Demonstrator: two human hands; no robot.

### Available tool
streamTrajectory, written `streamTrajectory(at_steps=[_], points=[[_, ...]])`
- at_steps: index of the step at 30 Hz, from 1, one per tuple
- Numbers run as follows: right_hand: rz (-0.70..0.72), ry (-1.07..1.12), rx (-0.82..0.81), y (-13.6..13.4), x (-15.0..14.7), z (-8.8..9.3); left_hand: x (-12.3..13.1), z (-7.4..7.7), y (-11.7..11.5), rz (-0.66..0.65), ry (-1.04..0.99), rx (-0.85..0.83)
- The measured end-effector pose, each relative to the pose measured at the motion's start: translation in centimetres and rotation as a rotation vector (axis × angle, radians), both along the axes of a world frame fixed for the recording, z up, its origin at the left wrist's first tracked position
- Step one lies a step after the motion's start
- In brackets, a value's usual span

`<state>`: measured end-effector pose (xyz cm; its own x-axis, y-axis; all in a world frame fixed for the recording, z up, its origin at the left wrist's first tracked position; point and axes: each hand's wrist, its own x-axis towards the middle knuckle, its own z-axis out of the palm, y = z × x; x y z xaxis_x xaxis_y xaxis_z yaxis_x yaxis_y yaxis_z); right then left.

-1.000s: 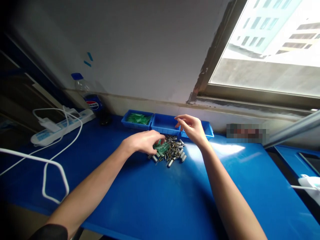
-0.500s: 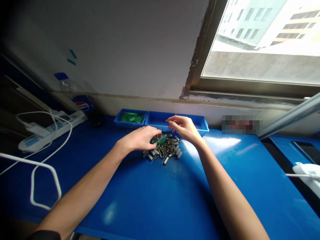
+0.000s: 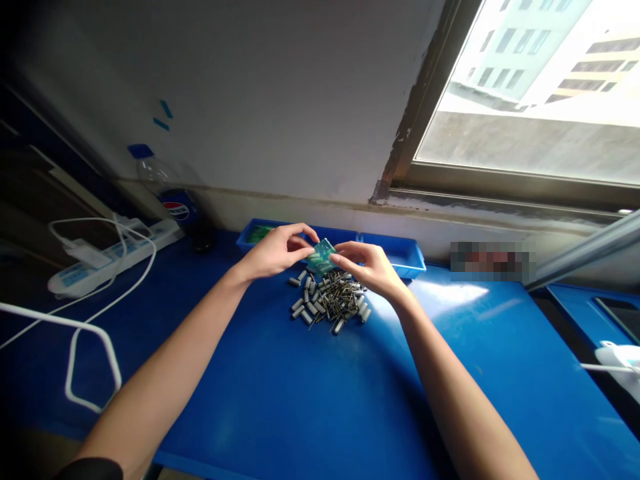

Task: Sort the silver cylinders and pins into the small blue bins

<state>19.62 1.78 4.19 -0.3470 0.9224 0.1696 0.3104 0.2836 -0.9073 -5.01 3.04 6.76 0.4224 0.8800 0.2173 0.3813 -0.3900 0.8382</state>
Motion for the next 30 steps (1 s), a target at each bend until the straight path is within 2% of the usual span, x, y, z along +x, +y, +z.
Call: streamTrajectory(at_steps=[2,4,8,10,12,15,19,21,24,27,30], points=[[0.043,0.082,-0.064,-0.2,-1.0,-0.4,-0.5,0.5,0.0,0.0,0.029,0.003],[0.001,0.123,-0.04,-0.2,-2.1,-0.8,-1.4,1.1,0.1,0.086,0.101,0.048],[-0.2,0.029,0.245,0.7,-4.6,-0.9,-4.6,2.0,0.5,0.438,0.276,0.194],[-0.28,-0.042,0.399,1.5,-6.0,-0.7,-6.4,2.3,0.7,0.503,0.314,0.18],[-0.32,-0.125,0.513,2.5,-7.5,-0.5,-7.8,2.5,0.8,0.501,0.334,0.145],[-0.278,-0.301,0.61,3.9,-10.0,-0.4,-9.0,2.5,0.9,0.487,0.35,0.123],[-0.105,-0.639,0.584,4.9,-12.5,-0.8,-9.5,2.3,1.1,0.472,0.36,0.106],[-0.032,-0.712,0.597,5.0,-12.9,-1.0,-9.6,2.2,1.2,0.445,0.367,0.087],[-0.006,-0.704,0.66,4.8,-12.5,-1.1,-9.5,2.4,1.1,0.416,0.396,0.075],[-0.034,-0.572,0.699,4.0,-10.9,-0.9,-8.8,3.2,0.7,0.365,0.428,0.095],[-0.103,-0.372,0.687,2.2,-8.9,-0.6,-7.5,3.8,0.0,0.205,0.429,0.11]])
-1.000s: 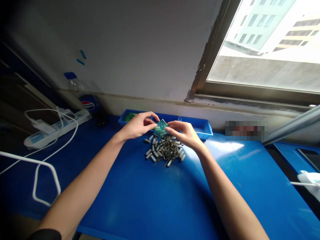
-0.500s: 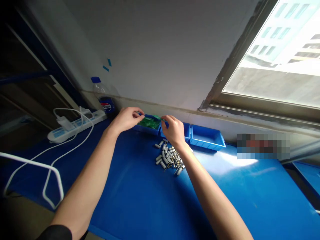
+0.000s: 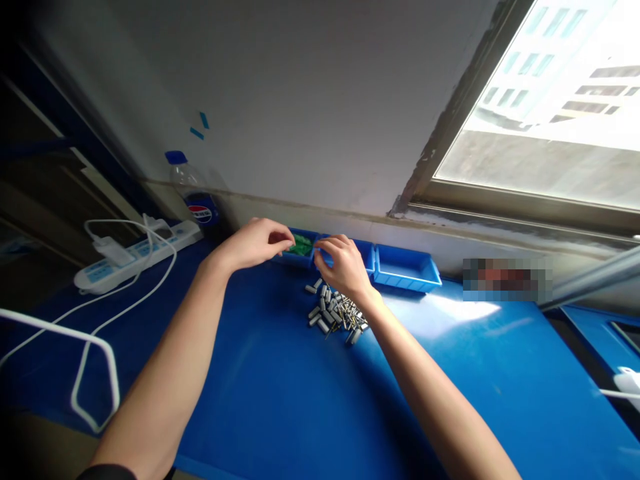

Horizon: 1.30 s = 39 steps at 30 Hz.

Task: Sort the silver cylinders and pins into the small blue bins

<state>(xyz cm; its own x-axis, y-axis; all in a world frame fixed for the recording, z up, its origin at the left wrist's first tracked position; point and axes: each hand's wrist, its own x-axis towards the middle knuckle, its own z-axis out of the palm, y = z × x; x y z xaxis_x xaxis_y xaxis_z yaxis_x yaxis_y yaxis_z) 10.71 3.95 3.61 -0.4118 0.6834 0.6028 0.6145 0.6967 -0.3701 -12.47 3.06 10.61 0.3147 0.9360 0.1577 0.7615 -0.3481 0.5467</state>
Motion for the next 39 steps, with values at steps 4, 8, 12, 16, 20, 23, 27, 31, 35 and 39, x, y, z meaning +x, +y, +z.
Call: streamTrajectory(at_steps=[4,8,12,16,20,23,27,31,35,39], points=[[-0.079,0.233,-0.087,-3.4,3.0,-0.2,2.5,-0.6,-0.6,-0.228,0.066,-0.148],[-0.208,0.323,-0.09,-6.1,6.2,-2.0,5.4,-2.2,-1.1,-0.253,0.266,-0.164],[-0.277,0.375,-0.104,-7.4,9.0,-4.3,7.5,-3.5,-1.8,-0.208,0.387,-0.116],[-0.249,0.357,-0.156,-7.5,10.0,-5.3,8.0,-4.4,-1.9,-0.246,0.441,-0.106],[-0.212,0.331,-0.181,-7.3,9.6,-5.3,8.0,-5.1,-1.6,-0.25,0.422,-0.083],[-0.199,0.329,-0.198,-7.3,9.4,-5.1,8.2,-5.4,-1.6,-0.266,0.423,-0.102],[-0.194,0.345,-0.217,-7.5,9.4,-4.8,8.1,-4.9,-1.7,-0.267,0.418,-0.094],[-0.218,0.411,-0.229,-7.5,9.5,-4.8,7.7,-3.5,-1.7,-0.287,0.231,-0.121],[-0.231,0.503,-0.261,-7.4,9.4,-4.8,8.0,-2.1,-1.9,-0.381,-0.093,-0.212],[-0.154,0.555,-0.334,-7.9,8.9,-4.4,8.9,-2.0,-2.1,-0.435,-0.422,-0.281]])
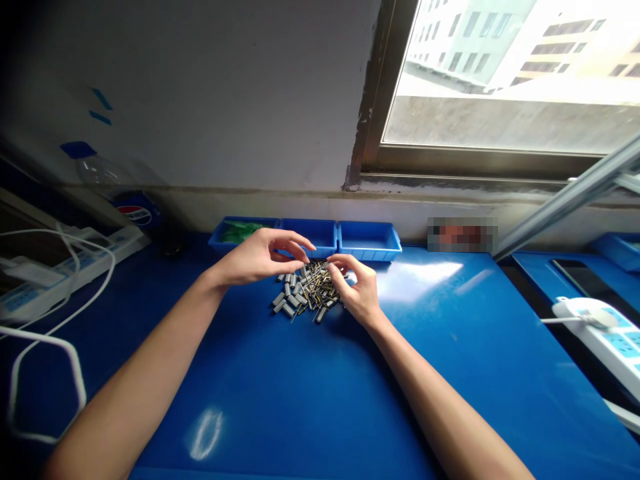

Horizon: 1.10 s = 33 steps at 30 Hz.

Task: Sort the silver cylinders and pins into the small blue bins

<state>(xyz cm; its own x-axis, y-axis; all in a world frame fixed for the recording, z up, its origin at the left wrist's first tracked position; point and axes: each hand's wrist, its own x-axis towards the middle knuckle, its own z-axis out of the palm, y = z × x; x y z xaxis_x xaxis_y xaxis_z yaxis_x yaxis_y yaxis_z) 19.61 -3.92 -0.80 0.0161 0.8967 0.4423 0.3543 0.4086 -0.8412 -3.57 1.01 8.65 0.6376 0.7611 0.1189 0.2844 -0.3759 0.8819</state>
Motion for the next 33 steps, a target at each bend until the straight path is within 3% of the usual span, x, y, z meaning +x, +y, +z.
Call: streamTrajectory(at_steps=[3,9,17,21,26,33], points=[[0.116,0.074,-0.091,-0.5,-0.6,0.3,0.5,-0.4,0.0,-0.037,-0.126,-0.068],[0.31,0.449,-0.305,-0.6,-1.4,0.4,1.1,-1.5,0.2,-0.074,-0.249,-0.128],[0.236,0.644,-0.341,0.1,-1.2,-0.1,1.6,-2.7,0.7,-0.04,-0.272,-0.164],[0.221,0.602,-0.327,0.7,-1.4,-0.4,1.8,-3.0,0.7,0.035,-0.213,-0.065],[0.113,0.469,-0.22,1.3,-1.4,-0.4,0.4,-2.9,1.4,0.233,0.096,0.208],[0.067,0.36,-0.102,1.6,-0.8,-0.7,-0.7,-3.0,1.0,0.163,0.712,0.308]])
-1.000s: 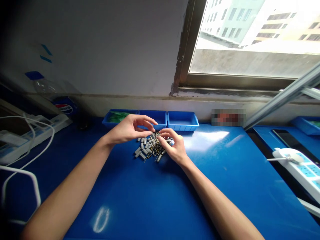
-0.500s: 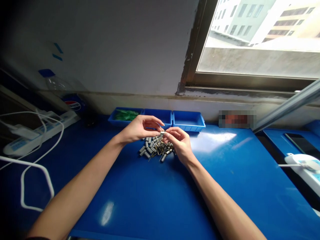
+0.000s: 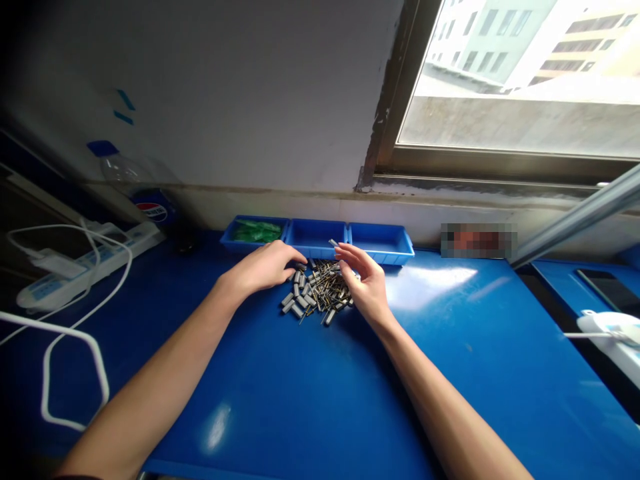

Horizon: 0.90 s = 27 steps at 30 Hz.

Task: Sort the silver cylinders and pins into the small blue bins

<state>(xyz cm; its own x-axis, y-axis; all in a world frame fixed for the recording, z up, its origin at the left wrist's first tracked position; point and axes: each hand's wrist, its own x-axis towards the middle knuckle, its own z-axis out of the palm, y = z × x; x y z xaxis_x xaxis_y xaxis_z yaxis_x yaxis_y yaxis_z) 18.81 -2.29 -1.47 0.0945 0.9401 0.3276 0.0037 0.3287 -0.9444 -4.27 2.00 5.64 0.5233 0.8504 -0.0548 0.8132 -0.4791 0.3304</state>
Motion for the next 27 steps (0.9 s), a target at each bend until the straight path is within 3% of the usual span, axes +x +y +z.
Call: streamTrajectory(at_steps=[3,8,13,17,21,27], points=[[-0.097,-0.053,0.007,0.0,0.6,-0.5,0.7,-0.4,-0.4,0.026,0.059,0.016],[-0.116,-0.084,-0.048,-0.1,1.1,-1.0,0.8,-1.4,-0.2,-0.01,0.064,0.069],[-0.103,-0.05,-0.047,-0.2,1.0,-0.8,0.7,-0.4,-0.6,0.013,-0.001,0.1],[-0.085,-0.067,-0.045,-0.3,1.0,-0.7,1.2,1.0,-0.7,0.041,-0.366,0.0],[-0.067,-0.164,-0.001,-0.7,0.9,-0.5,1.6,1.1,-0.4,-0.002,-0.801,-0.251],[-0.013,-0.25,0.088,-1.2,0.6,-0.3,2.1,-0.1,-0.1,-0.014,-0.995,-0.447]])
